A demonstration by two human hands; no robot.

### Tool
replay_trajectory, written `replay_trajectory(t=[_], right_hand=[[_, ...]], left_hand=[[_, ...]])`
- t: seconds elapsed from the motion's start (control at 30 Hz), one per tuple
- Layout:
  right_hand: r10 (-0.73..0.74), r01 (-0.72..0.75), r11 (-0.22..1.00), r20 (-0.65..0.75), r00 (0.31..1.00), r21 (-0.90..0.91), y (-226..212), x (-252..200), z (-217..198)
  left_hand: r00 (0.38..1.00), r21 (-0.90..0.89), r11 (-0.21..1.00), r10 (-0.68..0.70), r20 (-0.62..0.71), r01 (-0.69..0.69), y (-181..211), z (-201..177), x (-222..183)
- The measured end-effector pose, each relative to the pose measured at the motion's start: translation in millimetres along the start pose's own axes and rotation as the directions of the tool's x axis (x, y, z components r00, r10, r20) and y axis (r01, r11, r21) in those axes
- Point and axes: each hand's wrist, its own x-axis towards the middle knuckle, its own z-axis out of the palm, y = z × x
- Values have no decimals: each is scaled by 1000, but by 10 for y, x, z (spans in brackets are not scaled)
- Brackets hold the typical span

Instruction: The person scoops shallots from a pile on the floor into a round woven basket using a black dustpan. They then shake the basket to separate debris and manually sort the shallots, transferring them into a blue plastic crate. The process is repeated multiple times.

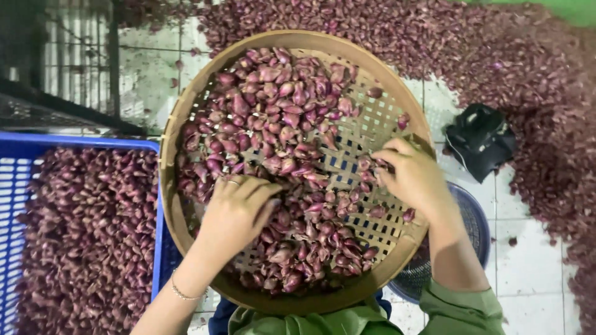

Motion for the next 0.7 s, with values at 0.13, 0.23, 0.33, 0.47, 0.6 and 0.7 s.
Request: replay_trajectory(t=[0.13,0.23,0.33,0.47,0.6,0.7], right_hand=[[-5,-10,997,-187,982,-80,207,-69,555],[1,22,996,-256,967,87,193,-150,364],[-25,143,915,-302,953,378,414,-484,-143],[205,-157,954,-174,963,256,771,-1213,-726],[273,-231,948,-189,943,217,646,-956,-429],[154,-94,929,-144,978,358,270,-455,-36]], left_hand=[[997,50,996,-67,-46,69,-174,27,-10],[992,52,994,-96,-78,101,-259,-7,-58],[987,63,988,-132,-92,138,-420,24,-168],[985,108,981,-153,-84,162,-470,-199,-102],[997,138,988,-62,-51,69,-334,-193,228],[999,6,1000,13,-35,-13,-42,-118,496]])
